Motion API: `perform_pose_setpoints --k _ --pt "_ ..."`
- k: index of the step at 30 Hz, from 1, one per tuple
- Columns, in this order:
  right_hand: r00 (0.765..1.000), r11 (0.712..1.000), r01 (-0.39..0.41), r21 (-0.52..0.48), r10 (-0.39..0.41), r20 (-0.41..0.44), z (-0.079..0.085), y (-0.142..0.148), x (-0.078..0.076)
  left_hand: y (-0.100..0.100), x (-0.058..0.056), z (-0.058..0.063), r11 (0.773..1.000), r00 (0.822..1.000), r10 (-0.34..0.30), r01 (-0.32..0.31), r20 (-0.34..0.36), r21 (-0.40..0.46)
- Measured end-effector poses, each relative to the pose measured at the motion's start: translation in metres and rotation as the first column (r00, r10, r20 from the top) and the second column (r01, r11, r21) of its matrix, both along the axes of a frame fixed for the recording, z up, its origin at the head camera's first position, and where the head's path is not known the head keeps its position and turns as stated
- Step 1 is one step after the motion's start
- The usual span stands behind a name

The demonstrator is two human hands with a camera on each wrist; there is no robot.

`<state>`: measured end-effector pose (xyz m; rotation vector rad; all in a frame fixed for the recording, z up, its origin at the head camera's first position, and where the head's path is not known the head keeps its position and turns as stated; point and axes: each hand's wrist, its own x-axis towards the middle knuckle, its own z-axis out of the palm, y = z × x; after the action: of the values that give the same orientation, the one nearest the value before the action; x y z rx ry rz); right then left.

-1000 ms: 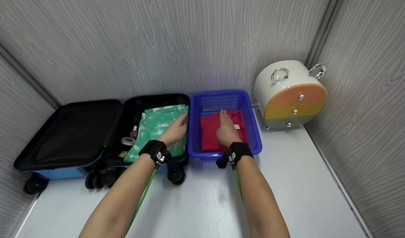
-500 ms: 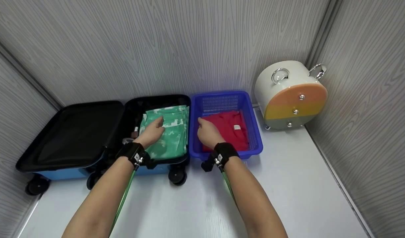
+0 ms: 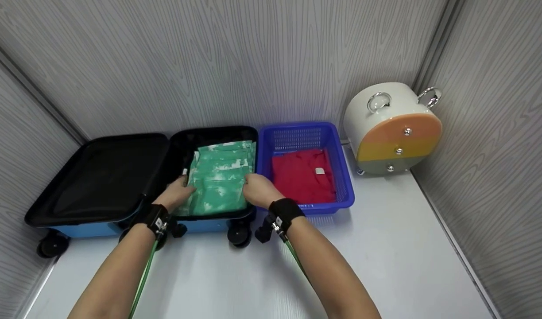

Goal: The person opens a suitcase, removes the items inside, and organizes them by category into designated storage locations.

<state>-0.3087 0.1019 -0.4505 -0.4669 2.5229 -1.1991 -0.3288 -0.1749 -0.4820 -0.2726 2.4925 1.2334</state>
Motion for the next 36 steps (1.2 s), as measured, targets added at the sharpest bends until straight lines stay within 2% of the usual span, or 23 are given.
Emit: perform_pose_setpoints --k 4,9,15,20,26,32,35,36 --pt "0.997 0.998 -0.007 0.068 0.002 0.073 0.002 -0.014 0.012 -0.007 0.009 -0.003 0.997 0.999 0.002 0.001 0.047 -0.071" --pt "0.978 0.999 0.045 0.019 -0.047 0.204 0.003 -0.029 0.02 -0.005 0.016 -0.006 0.989 0.999 -0.002 0.008 0.037 -0.146" --pt "0.951 0.985 0.168 -0.036 -0.152 0.271 -0.002 -0.034 0.015 0.0 0.017 -0.007 0.976 1.0 -0.023 0.02 -0.014 -0.215" --pt "0.926 0.956 0.268 -0.118 -0.221 0.305 -0.007 -0.034 0.008 -0.001 0.019 -0.005 0.97 1.0 -0.004 0.005 0.004 -0.243" --pt "0.908 0.896 0.321 -0.308 -0.199 0.369 -0.011 -0.032 0.001 -0.006 0.019 -0.01 0.956 1.0 -0.027 0.023 -0.011 -0.292" --pt "0.901 0.861 0.329 -0.388 -0.163 0.402 -0.013 -0.027 -0.003 -0.01 0.011 -0.015 0.961 0.999 0.016 -0.028 -0.043 -0.276" --pt "0.909 0.865 0.303 -0.4 -0.137 0.394 -0.013 -0.027 -0.003 -0.011 0.007 -0.014 0.967 0.999 0.023 -0.031 -0.033 -0.254" --pt "0.914 0.88 0.29 -0.376 -0.139 0.38 -0.013 -0.028 -0.003 -0.01 0.006 -0.013 0.967 0.999 0.03 -0.035 -0.021 -0.251"
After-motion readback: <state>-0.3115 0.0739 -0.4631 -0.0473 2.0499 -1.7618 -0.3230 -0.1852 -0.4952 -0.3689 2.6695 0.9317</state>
